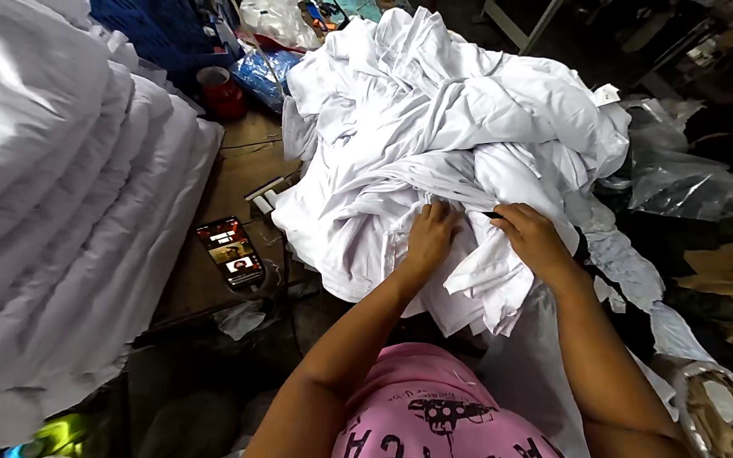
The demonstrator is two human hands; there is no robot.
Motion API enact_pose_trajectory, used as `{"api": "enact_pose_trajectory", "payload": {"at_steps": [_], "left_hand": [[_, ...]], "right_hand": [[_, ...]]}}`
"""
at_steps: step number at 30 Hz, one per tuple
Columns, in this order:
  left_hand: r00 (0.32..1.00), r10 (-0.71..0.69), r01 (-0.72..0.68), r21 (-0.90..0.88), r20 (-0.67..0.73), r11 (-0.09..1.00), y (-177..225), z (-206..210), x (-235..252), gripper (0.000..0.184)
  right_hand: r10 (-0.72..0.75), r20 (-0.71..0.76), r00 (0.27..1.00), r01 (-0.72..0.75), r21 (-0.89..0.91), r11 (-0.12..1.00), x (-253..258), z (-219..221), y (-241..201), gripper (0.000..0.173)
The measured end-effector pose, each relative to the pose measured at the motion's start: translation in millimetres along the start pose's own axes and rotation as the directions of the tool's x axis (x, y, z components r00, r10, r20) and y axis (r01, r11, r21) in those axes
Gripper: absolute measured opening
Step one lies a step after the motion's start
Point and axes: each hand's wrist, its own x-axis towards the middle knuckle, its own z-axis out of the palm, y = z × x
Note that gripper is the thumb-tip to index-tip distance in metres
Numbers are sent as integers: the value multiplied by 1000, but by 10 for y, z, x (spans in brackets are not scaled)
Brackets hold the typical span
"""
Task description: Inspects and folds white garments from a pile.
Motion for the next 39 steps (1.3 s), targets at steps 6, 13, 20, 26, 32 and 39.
{"api": "enact_pose_trajectory", "payload": {"at_steps": [6, 13, 20, 26, 32, 39], "left_hand": [[987, -152, 157, -170, 41, 973, 27, -446, -207, 12], [988, -141, 120, -261, -65, 958, 215, -287, -333, 7], [913, -230, 316, -228, 338, 921, 431, -542, -478, 22], [778, 197, 80, -405, 597, 911, 707, -438, -697, 22], [938, -219, 292, -270, 270, 918, 433, -707, -466, 24], [806, -472, 569, -249, 357, 784, 190, -303, -172, 26]], "right_hand": [[-26, -43, 999, 24, -37, 999, -111, 0, -64, 18], [82, 139, 987, -42, -268, 963, 42, 259, -450, 18], [29, 89, 996, -13, -173, 985, 91, 172, -382, 14], [-134, 420, 898, 66, 173, 983, 74, 245, -418, 23], [-127, 367, 922, 58, 193, 980, 6, 139, -131, 21], [-58, 302, 952, -33, 288, 957, -13, 209, -95, 23]]}}
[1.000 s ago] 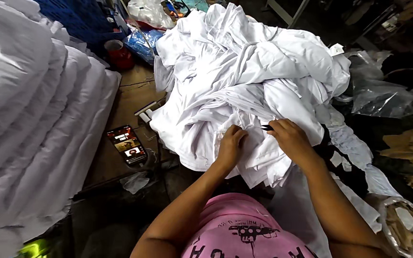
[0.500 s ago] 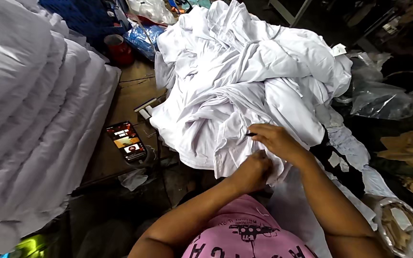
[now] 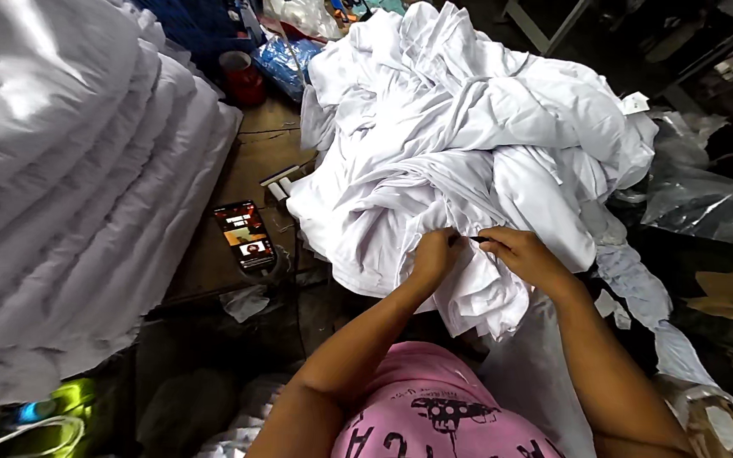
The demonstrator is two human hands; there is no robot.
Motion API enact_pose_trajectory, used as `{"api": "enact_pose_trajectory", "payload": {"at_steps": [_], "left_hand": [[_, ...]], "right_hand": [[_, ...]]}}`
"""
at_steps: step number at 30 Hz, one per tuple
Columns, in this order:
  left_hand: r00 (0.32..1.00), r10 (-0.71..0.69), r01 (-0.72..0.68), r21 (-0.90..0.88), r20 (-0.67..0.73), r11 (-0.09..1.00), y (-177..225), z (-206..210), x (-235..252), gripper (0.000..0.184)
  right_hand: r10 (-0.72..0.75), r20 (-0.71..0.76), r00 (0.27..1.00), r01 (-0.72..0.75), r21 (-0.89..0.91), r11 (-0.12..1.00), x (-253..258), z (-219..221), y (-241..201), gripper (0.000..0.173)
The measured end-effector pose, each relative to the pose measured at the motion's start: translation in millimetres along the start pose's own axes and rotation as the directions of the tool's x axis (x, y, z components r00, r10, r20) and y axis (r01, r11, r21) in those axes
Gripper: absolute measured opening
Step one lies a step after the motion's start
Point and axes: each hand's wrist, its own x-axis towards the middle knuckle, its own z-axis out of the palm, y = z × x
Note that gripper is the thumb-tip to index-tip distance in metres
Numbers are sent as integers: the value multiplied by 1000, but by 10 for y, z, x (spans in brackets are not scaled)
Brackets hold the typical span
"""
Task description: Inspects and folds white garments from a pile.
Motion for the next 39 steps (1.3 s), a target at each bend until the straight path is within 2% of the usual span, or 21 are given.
{"api": "enact_pose_trajectory", "payload": {"at_steps": [2, 4, 8, 12, 14, 16, 19, 22, 25, 29, 32, 34, 37, 39], "left_hand": [[997, 56, -63, -127, -58, 990, -85, -43, -34, 24], [997, 62, -70, -235, -41, 969, -121, -140, -124, 23], [992, 119, -123, -262, -30, 957, -99, -199, -267, 21], [980, 200, -197, -228, -11, 954, -36, -82, -240, 23], [987, 160, -163, -170, -32, 972, 4, -18, -227, 25], [998, 66, -67, -79, -16, 995, 32, 28, -165, 30], [994, 15, -12, -22, 107, 1000, 61, 85, -43, 33], [987, 76, -61, -109, 138, 992, 62, 16, -75, 30], [991, 33, 0, -249, 129, 969, -1, -122, -175, 29], [995, 43, -11, -317, 95, 948, -21, -124, -198, 26], [988, 149, -133, -250, 49, 959, 36, -77, -224, 27], [972, 223, -227, -65, -70, 972, 40, -92, -264, 25], [938, 279, -205, 322, -204, 924, -157, -114, -257, 27], [967, 224, -162, 393, -119, 905, -211, -184, -281, 28]], "right_hand": [[10, -15, 1000, -10, -29, 1000, -6, 31, -20, 25], [5, -36, 999, -7, -56, 998, -43, 58, -19, 26], [31, -56, 998, -44, -235, 971, -10, 167, -153, 25], [28, -174, 984, -98, -414, 905, 83, 357, -232, 17], [40, -191, 981, -112, -386, 916, 60, 350, -188, 18], [108, -156, 982, -147, -263, 954, 25, 263, -167, 26], [133, -162, 978, -161, -173, 972, -18, 203, -127, 31], [58, -153, 986, -88, -198, 976, -79, 167, -120, 31], [10, -79, 997, -30, -245, 969, -133, 103, -154, 28], [63, -56, 996, -80, -403, 912, -59, 179, -301, 23], [40, -102, 994, -85, -481, 873, 8, 286, -261, 20], [17, -107, 994, -64, -459, 886, 7, 270, -210, 21], [20, -99, 995, -54, -355, 933, -28, 205, -137, 25], [42, -106, 993, -68, -262, 963, -29, 165, -101, 27]]}}
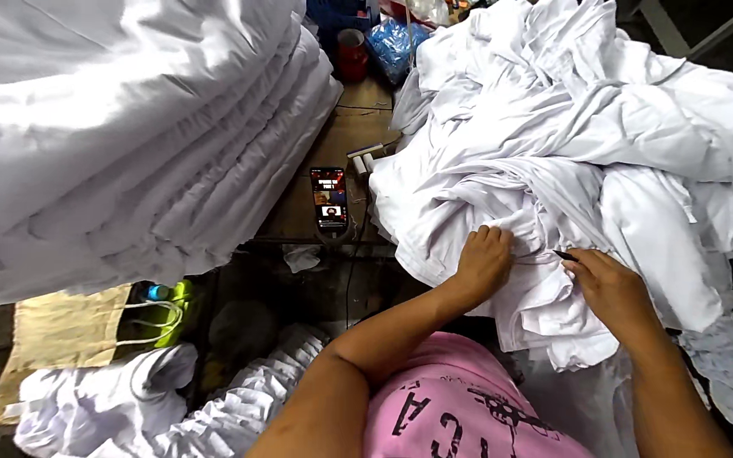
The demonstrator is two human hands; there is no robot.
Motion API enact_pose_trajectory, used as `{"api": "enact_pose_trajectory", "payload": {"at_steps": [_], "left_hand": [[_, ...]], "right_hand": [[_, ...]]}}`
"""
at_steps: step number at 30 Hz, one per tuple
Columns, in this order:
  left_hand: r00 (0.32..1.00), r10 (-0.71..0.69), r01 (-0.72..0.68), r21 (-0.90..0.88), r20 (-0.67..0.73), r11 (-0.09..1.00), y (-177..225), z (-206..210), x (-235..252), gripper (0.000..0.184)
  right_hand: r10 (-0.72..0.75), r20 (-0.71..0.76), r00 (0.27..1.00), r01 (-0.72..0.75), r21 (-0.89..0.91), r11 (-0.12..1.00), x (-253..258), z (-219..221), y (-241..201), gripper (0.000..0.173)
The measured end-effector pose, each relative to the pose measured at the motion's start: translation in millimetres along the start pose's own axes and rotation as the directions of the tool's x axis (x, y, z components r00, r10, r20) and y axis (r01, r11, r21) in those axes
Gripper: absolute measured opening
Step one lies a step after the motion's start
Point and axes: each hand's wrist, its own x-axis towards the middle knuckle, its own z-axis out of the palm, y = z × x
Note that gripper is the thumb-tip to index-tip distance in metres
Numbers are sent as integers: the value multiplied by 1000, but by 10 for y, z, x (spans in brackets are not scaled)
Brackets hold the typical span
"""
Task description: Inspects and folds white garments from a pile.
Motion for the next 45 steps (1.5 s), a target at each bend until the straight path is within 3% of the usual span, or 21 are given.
{"api": "enact_pose_trajectory", "payload": {"at_steps": [3, 6, 7, 9, 11, 12, 16, 19, 21, 24, 27, 30, 34, 38, 42, 45], "left_hand": [[982, 45, -27, -102, 181, 994, 154, -165, -101, 29], [972, 173, -128, -255, 161, 958, 324, -85, -233, 26], [963, 214, -159, -293, 167, 943, 352, -26, -285, 24], [900, 305, -184, -363, 312, 914, 338, 24, -369, 24], [813, 388, -189, -433, 435, 881, 273, -24, -399, 24], [817, 382, -173, -448, 432, 877, 241, -71, -400, 25], [986, 105, -57, -323, 133, 945, 90, -222, -227, 24], [989, 44, -76, -235, -140, 969, 10, -175, 7, 18], [973, 69, -109, -172, -222, 979, 8, -153, 176, 25], [986, 81, -97, -109, -144, 989, 4, -142, 447, 43], [985, 174, -175, -141, -17, 974, 21, -158, 443, 28], [952, 300, -305, -104, -56, 947, 11, -128, 8, 12], [949, 303, -308, -46, -85, 950, -166, 113, -392, 13], [966, 218, -226, -41, -139, 973, 5, -8, -260, 35], [945, 168, -190, -53, -280, 980, 175, -111, 43, 32], [940, 218, -222, 15, -262, 975, 232, 54, 238, 37]], "right_hand": [[-6, -14, 1000, 9, 205, 979, 23, -85, 23, 31], [-149, 104, 983, 94, 409, 908, 60, -118, -58, 36], [-179, 169, 969, 96, 408, 908, 66, -98, -97, 35], [-162, 244, 956, 78, 320, 944, 58, -47, -105, 31], [-125, 241, 962, 68, 229, 971, 16, -51, -18, 31], [-116, 217, 969, 71, 207, 976, -15, -82, 25, 31], [-100, 111, 989, 75, 210, 975, -88, -180, 152, 30], [-80, 60, 995, 64, 233, 970, -72, -203, 187, 31], [-40, 17, 999, 35, 232, 972, -46, -299, 233, 31], [4, -43, 999, 3, 168, 986, 12, -548, 323, 27], [-8, -88, 996, 16, 91, 996, 79, -639, 393, 24], [-45, -120, 992, 50, 41, 998, 96, -583, 425, 25], [-69, -99, 993, 68, -12, 998, 32, -394, 377, 25], [-132, -60, 989, 127, -83, 988, 4, -267, 235, 25], [-104, -109, 989, 94, -92, 991, 0, -180, 144, 24], [-35, -161, 986, 28, -45, 999, -3, -140, 86, 23]]}}
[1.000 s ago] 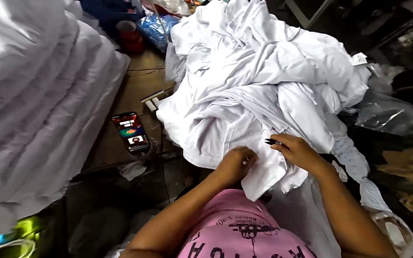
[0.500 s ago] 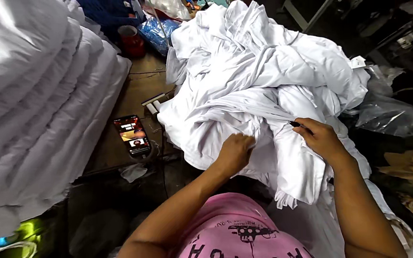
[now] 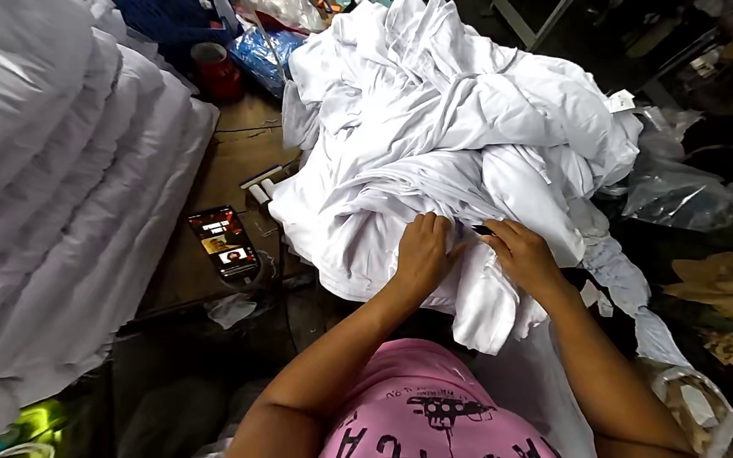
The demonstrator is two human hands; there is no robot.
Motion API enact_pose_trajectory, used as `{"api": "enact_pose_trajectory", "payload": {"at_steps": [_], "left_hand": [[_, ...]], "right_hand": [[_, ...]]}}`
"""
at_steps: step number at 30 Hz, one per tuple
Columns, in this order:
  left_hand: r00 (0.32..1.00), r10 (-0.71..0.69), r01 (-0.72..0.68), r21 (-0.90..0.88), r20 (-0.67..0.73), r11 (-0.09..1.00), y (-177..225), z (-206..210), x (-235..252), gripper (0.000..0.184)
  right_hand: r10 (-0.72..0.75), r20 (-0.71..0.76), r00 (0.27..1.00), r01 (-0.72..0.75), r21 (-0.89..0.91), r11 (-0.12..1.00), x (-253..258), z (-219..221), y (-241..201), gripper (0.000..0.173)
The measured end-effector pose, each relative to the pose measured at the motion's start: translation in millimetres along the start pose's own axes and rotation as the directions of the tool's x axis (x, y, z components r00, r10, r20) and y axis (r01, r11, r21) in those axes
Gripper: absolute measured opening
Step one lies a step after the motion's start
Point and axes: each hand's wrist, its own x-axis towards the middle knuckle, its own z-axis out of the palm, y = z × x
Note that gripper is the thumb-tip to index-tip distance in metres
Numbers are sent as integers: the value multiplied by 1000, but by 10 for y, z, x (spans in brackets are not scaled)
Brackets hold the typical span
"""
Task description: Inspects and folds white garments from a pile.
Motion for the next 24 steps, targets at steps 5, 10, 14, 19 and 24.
{"api": "enact_pose_trajectory", "payload": {"at_steps": [5, 10, 14, 19, 24], "left_hand": [[994, -97, 104, -179, 49, 978, -119, 44, -24, 10], [988, -147, 156, -214, 55, 964, -94, -91, -171, 14], [990, -144, 140, -237, 2, 961, -28, -47, -175, 14], [946, -224, 259, -127, 235, 958, 78, -239, -321, 31], [970, 68, 16, -342, 233, 940, 373, -99, -569, 12]], "right_hand": [[-23, -11, 1000, 23, -30, 999, -46, 29, -29, 24], [-63, 44, 997, 69, -153, 986, -20, 110, -229, 23], [-86, 54, 995, 95, -187, 978, 73, 242, -327, 19], [-11, 54, 998, 13, -28, 1000, 126, 88, -244, 21], [-210, 280, 937, 62, 458, 887, 104, -40, -94, 26]]}}
